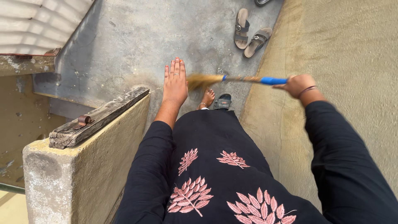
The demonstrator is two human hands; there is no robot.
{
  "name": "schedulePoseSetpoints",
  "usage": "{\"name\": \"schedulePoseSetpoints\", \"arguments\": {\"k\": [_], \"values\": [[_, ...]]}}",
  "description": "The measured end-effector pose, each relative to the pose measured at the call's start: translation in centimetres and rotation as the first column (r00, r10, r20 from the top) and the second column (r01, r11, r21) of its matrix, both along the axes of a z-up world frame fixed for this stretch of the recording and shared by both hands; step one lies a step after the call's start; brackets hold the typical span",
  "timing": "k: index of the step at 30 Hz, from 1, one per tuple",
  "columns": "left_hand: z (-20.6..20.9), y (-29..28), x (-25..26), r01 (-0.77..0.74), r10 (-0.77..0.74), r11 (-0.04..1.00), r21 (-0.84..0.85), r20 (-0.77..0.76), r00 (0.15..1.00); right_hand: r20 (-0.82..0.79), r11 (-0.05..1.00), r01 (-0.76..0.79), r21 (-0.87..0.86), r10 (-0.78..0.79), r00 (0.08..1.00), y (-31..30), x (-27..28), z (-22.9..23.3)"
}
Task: The person sweeps debris into a dustpan with a hand broom, carries the dustpan outside, and then uses a larger broom to sweep the outdoor tiled and concrete surfaces.
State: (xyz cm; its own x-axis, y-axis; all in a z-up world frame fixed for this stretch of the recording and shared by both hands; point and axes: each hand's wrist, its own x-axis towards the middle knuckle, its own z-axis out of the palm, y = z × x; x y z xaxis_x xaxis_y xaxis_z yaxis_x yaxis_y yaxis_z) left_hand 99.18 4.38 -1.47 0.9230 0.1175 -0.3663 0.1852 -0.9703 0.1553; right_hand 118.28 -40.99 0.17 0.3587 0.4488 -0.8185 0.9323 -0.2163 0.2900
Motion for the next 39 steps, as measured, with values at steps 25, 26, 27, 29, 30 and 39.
{"name": "schedulePoseSetpoints", "arguments": {"k": [25, 26, 27, 29, 30, 39], "values": [[-0.3, 2.0, 2.8, -0.03, 0.035, 0.999, -0.042, 0.12, 0.992, -0.07, 0.912, 0.374, 0.17, -0.368, 0.927, 11.0, -3.6, -6.6], [-0.7, 3.0, 2.8, -0.043, 0.046, 0.999, -0.032, 0.089, 0.995, -0.063, 0.878, 0.442, 0.185, -0.438, 0.897, 12.0, -2.7, -6.3], [-1.1, 4.0, 2.9, -0.056, 0.057, 0.998, -0.022, 0.058, 0.997, -0.058, 0.839, 0.506, 0.201, -0.506, 0.861, 13.1, -1.8, -6.1], [-1.9, 6.1, 3.5, -0.071, 0.071, 0.997, 0.001, 0.039, 0.997, -0.074, 0.745, 0.606, 0.279, -0.612, 0.787, 16.5, -0.3, -6.3], [-2.4, 7.2, 3.9, -0.068, 0.067, 0.998, 0.011, 0.043, 0.997, -0.102, 0.686, 0.647, 0.333, -0.655, 0.748, 19.0, -0.4, -6.7], [-2.5, 19.4, 6.5, -0.134, 0.141, 0.989, -0.059, 0.135, 0.981, -0.29, 0.754, 0.583, 0.303, -0.509, 0.81, 38.6, -5.2, -2.4]]}}
